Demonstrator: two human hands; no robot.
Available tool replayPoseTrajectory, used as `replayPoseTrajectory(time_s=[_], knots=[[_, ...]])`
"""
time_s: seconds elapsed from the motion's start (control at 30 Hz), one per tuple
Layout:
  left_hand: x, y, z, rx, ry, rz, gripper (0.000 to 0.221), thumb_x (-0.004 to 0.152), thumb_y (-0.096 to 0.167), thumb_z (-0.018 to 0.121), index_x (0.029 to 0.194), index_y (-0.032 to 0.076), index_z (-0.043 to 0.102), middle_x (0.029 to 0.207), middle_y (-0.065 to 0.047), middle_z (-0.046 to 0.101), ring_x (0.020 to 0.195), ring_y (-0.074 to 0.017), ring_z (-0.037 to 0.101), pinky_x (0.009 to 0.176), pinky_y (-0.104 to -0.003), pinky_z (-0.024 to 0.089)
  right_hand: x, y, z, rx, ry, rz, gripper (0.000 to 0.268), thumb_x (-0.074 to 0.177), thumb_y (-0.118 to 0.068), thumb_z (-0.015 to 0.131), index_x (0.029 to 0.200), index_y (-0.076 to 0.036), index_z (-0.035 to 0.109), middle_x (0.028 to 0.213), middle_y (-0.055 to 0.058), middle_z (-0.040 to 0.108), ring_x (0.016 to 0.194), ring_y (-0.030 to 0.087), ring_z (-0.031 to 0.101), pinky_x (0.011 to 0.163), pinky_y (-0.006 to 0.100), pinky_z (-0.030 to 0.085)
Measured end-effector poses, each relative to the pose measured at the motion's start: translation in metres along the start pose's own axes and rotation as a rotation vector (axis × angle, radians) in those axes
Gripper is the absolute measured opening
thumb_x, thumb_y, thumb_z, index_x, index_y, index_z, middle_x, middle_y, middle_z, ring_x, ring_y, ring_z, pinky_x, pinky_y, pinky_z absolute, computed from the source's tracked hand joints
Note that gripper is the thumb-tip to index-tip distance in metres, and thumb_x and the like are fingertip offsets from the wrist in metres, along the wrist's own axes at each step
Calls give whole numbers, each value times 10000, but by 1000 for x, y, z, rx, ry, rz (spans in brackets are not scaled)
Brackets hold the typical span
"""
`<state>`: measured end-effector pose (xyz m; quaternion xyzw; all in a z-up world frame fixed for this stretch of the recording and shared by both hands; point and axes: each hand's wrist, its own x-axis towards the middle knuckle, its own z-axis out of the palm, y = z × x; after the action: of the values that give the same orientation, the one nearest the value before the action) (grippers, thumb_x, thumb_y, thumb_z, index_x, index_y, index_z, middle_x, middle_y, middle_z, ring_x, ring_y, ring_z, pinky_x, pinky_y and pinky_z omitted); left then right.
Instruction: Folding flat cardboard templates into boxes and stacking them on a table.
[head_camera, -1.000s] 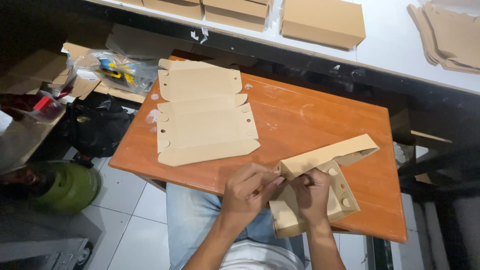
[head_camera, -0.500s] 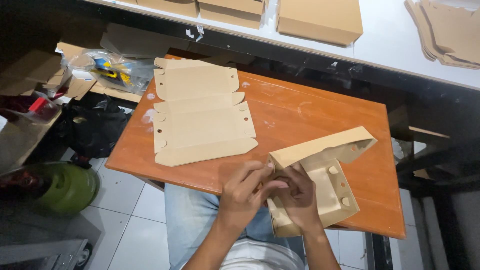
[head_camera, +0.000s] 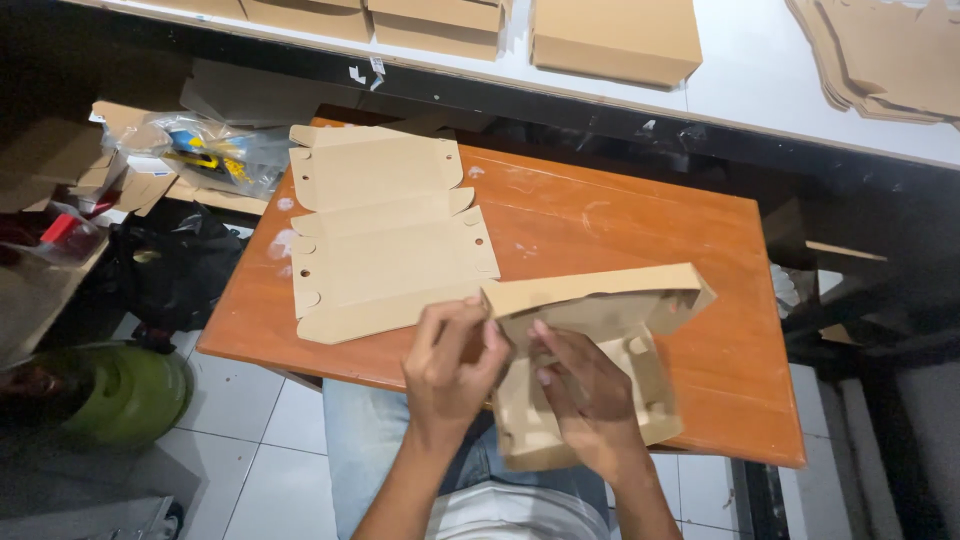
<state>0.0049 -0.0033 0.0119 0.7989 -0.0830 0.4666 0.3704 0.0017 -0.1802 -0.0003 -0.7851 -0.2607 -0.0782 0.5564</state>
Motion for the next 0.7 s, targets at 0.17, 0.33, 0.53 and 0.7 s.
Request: replayPoseTrajectory(time_s=[0.17, 0.33, 0.53, 0.7], knots=[[12, -27, 0, 20, 70, -89, 161, 844, -90, 617, 964, -3, 680, 957, -123, 581, 788, -203, 622, 671, -278, 579, -41, 5, -14, -572, 724, -406, 141, 919, -69, 778, 1027, -4, 714, 1097, 188, 604, 974, 315, 640, 815, 438, 609], [15, -29, 1, 16, 35, -80, 73, 901, -12, 701, 959, 22, 670, 959, -113, 585, 800, -193, 633, 682, -289, 582, -27, 27, -27, -282, 565, -104, 975, 831, -191, 803, 1594, -100, 203, 1552, 209, 389, 1466, 330, 410, 1217, 506, 403], [16, -34, -3, 29, -5, -77, 98, 918, -59, 680, 919, 35, 656, 960, -94, 562, 746, -172, 605, 611, -271, 543, -53, 71, -22, -238, 594, -59, 683, 1000, -39, 647, 1603, -4, 329, 1418, 194, 580, 1229, 252, 595, 1008, 379, 552], [30, -29, -11, 61, 48, -75, 228, 807, -151, 603, 926, 43, 618, 978, -91, 511, 731, -178, 526, 616, -282, 496, -44, 55, -9, 57, 624, -282, 914, 955, 99, 651, 1692, -113, 154, 1276, 260, 654, 1158, 322, 667, 1032, 528, 594]])
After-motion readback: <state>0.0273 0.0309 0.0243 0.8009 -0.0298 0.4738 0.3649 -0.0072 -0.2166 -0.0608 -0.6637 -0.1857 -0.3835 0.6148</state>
